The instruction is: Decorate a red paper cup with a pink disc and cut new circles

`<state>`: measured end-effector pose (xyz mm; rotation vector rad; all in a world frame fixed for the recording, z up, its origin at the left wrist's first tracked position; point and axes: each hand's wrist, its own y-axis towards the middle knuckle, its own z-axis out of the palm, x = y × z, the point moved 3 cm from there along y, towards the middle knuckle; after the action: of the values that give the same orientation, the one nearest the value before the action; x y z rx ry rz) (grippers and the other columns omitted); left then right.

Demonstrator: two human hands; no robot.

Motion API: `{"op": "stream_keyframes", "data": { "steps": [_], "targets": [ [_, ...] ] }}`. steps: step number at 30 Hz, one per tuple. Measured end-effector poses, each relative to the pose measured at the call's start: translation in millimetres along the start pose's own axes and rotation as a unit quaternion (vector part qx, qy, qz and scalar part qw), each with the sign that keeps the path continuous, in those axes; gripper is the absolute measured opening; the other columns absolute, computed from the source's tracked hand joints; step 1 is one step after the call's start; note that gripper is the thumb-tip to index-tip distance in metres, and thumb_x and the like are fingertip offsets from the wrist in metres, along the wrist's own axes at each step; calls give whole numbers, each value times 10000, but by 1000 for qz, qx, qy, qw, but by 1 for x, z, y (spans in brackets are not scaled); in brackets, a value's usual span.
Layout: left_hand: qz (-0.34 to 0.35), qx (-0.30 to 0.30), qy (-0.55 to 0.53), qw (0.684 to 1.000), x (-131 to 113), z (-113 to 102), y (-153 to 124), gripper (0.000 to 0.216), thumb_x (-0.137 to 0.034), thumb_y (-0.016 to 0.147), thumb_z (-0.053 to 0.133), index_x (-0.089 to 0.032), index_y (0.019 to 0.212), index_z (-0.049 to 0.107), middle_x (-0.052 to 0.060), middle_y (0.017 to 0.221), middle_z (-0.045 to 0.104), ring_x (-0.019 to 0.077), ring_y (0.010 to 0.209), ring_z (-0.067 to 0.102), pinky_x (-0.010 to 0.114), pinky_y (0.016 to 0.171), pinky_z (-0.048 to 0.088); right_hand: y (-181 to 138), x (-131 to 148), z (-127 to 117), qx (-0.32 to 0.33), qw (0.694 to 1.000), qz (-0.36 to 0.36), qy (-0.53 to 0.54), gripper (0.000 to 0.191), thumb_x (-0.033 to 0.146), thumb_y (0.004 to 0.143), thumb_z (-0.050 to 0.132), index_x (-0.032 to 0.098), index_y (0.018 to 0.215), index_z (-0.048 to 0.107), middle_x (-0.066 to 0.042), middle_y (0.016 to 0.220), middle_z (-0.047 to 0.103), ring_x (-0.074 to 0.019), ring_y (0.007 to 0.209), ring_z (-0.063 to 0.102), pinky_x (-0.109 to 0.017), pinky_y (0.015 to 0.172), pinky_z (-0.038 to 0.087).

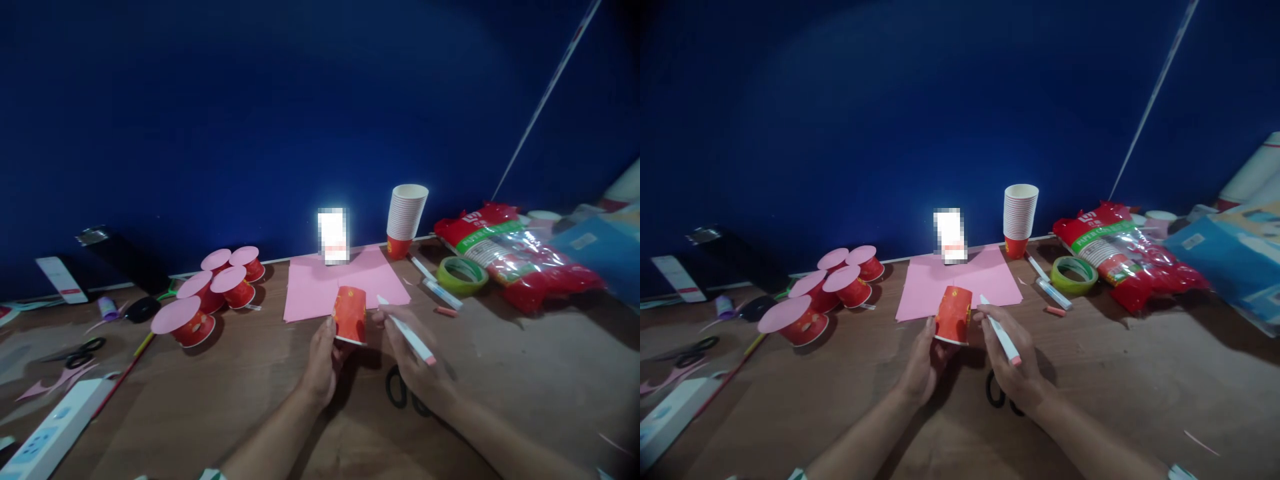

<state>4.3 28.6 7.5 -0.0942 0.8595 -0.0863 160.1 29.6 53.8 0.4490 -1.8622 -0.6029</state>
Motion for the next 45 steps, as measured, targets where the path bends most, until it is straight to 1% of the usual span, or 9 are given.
{"op": "stream_keyframes", "data": {
  "steps": [5, 11, 16, 23, 27, 33, 37, 42, 45],
  "targets": [
    [-16, -20, -17, 1000, 2, -7, 1, 453, -480, 853, 586, -124, 1129, 635, 125, 1149, 666, 235, 1020, 626, 345, 886, 492, -5, 8, 4, 10, 1000, -3, 7, 198, 261, 931, 446, 236, 1049, 604, -75, 984, 689, -219, 923, 668, -349, 827, 553],
    [-20, -32, -24, 999, 1, -9, 3, 475, -491, 820, 626, -161, 1161, 617, 111, 1226, 636, 248, 1124, 589, 346, 959, 451, -16, -1, 14, 60, 998, 17, -7, 264, 231, 924, 446, 215, 1171, 540, -99, 1117, 646, -221, 1011, 640, -340, 857, 538],
    [-2, -5, -24, 1000, 0, -7, 3, 449, -461, 851, 599, -195, 1212, 582, 90, 1280, 602, 257, 1186, 551, 378, 1003, 425, -20, -6, 19, 64, 998, 16, -14, 290, 226, 924, 450, 221, 1204, 526, -101, 1180, 626, -226, 1076, 613, -364, 921, 510],
    [-10, 15, -32, 999, -2, -3, 2, 428, -423, 869, 587, -191, 1229, 571, 94, 1306, 582, 254, 1216, 525, 382, 1045, 388, -21, -11, 21, 68, 997, 28, -8, 300, 233, 925, 452, 221, 1216, 526, -97, 1191, 620, -222, 1106, 599, -366, 942, 501],
    [-2, 31, -23, 999, -2, -2, 2, 440, -420, 884, 562, -196, 1262, 547, 98, 1284, 596, 263, 1188, 545, 405, 1025, 397, -19, -10, 21, 72, 997, 26, -19, 319, 238, 925, 447, 224, 1238, 507, -97, 1208, 612, -228, 1127, 587, -377, 944, 500],
    [-27, -4, -33, 999, 2, -7, 6, 473, -470, 854, 581, -206, 1246, 570, 88, 1268, 611, 250, 1143, 571, 368, 962, 442, -12, -1, 16, 71, 996, 29, -52, 315, 230, 920, 445, 220, 1230, 501, -110, 1207, 617, -227, 1102, 599, -374, 905, 521],
    [-28, 8, -65, 997, -1, -2, 7, 483, -462, 876, 547, -217, 1292, 535, 87, 1269, 608, 258, 1153, 562, 389, 968, 439, -10, 1, 14, 68, 996, 27, -55, 338, 228, 922, 436, 217, 1255, 489, -114, 1197, 620, -229, 1115, 592, -389, 915, 515],
    [-16, 27, -82, 996, -1, -1, 6, 469, -370, 884, 560, -279, 1337, 481, 59, 1308, 581, 250, 1193, 536, 398, 990, 424, -7, -3, 14, 71, 995, 42, -50, 331, 245, 924, 434, 220, 1248, 500, -111, 1173, 629, -231, 1082, 612, -378, 884, 530],
    [-16, 21, -78, 997, 2, -5, 6, 483, -311, 892, 558, -303, 1359, 437, 48, 1315, 574, 229, 1172, 554, 402, 1002, 419, -4, -4, 14, 73, 995, 43, -53, 332, 241, 916, 443, 222, 1242, 500, -104, 1175, 630, -238, 1110, 598, -372, 882, 529]
  ]
}}
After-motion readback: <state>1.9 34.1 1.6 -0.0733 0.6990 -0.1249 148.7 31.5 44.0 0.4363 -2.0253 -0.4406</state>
